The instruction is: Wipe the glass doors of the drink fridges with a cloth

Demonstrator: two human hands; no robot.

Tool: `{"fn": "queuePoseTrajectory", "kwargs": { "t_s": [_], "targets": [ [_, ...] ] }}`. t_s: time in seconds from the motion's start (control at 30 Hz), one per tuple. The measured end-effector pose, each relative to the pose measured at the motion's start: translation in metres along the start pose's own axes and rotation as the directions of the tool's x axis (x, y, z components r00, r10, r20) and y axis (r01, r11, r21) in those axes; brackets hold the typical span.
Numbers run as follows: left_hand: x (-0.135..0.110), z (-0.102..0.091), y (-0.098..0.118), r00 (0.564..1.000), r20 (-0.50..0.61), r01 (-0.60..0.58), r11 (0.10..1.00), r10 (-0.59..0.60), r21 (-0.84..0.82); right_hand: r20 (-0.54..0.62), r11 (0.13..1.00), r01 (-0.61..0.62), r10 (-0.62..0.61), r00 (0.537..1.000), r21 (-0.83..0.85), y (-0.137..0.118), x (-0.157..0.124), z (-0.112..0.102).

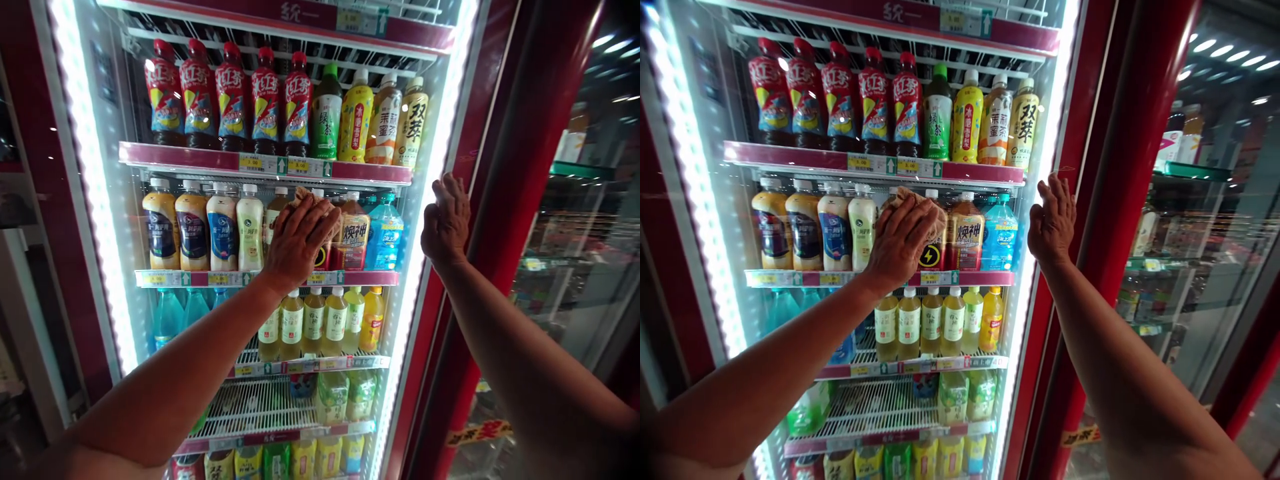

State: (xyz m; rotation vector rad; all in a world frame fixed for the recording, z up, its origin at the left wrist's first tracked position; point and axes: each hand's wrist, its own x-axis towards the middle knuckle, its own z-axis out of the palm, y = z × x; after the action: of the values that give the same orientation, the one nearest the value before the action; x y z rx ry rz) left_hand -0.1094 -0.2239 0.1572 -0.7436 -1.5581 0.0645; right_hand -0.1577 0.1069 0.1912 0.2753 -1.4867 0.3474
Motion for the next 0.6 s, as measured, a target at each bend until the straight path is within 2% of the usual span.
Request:
{"fn": "queuePoseTrajectory", "kwargs": {
  "t_s": [0.07, 0.13, 0.2, 0.4, 0.5, 0.6],
  "targets": [
    [-0.001, 0.007, 0.013, 1.0, 0.007, -0.019, 1.0, 0.019, -0.002, 0.009, 1.0, 0.015, -0.015, 1.0, 0.011, 0.001, 0.0, 0.0],
    [-0.002, 0.015, 0.026, 0.992, 0.051, -0.118, 0.993, 0.119, -0.012, 0.025, 1.0, 0.022, -0.023, 0.999, 0.009, 0.003, 0.0, 0.0],
    [0.002, 0.022, 0.034, 0.982, 0.091, -0.162, 0.987, 0.163, -0.022, 0.038, 1.0, 0.032, -0.032, 0.999, 0.001, 0.005, 0.0, 0.0],
    [0.036, 0.033, 0.041, 0.997, 0.056, -0.059, 0.998, 0.06, -0.026, 0.047, 0.999, 0.034, -0.036, 0.998, 0.033, 0.01, 0.001, 0.0],
    [0.032, 0.038, 0.057, 0.992, 0.047, -0.117, 0.993, 0.117, -0.007, 0.043, 0.997, 0.036, -0.039, 0.998, 0.063, 0.011, 0.0, 0.0],
    [0.03, 0.042, 0.066, 0.982, 0.083, -0.171, 0.985, 0.171, -0.003, 0.037, 0.996, 0.022, -0.026, 0.999, 0.088, 0.013, -0.001, 0.0]
  ]
}}
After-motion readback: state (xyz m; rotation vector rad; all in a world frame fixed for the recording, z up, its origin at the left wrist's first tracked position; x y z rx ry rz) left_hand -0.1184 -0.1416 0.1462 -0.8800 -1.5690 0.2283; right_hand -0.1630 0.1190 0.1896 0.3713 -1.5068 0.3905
